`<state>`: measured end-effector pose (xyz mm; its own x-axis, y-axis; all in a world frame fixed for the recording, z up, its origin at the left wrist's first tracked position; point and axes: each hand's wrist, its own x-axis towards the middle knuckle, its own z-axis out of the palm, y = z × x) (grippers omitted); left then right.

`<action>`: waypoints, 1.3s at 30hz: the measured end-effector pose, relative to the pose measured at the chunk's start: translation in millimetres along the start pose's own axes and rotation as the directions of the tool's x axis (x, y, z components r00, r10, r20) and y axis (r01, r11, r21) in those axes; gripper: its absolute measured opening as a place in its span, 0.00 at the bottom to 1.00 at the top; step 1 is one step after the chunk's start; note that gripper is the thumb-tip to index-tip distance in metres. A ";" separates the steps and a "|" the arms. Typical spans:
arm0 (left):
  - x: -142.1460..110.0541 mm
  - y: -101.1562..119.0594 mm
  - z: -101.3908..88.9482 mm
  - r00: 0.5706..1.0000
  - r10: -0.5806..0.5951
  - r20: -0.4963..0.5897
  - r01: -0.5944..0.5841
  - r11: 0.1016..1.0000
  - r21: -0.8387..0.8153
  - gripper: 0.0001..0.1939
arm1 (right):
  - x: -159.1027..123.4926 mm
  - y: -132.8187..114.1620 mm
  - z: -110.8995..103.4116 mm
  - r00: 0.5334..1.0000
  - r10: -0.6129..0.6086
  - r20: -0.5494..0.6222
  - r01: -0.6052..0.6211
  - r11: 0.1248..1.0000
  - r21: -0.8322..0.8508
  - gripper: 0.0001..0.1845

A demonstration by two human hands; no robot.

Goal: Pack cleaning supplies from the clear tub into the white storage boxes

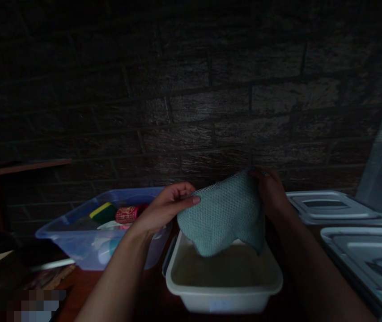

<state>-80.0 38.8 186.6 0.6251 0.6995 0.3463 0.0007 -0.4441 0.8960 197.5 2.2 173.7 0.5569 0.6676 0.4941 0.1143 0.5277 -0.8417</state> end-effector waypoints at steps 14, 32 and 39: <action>6.2 -7.2 -11.4 0.970 0.036 -0.240 -0.064 0.992 -0.109 0.10 | 8.2 -4.3 -14.6 0.973 -0.230 -0.026 0.229 0.973 -0.023 0.25; 11.0 -5.8 -9.5 0.775 0.299 -0.557 -0.197 0.951 0.238 0.12 | 7.6 -13.3 -15.9 0.954 -0.300 -0.009 0.295 0.943 -0.154 0.27; 10.0 -3.7 -6.5 0.710 0.377 -0.595 -0.218 0.921 0.324 0.11 | 7.9 -9.4 -13.3 0.929 -0.371 -0.017 0.361 0.913 -0.191 0.24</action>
<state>-78.8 51.1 188.6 -0.0205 0.6620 0.7492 0.1173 -0.7426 0.6594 211.8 -4.4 182.6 0.4885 0.4153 0.7674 0.4627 0.6223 -0.6314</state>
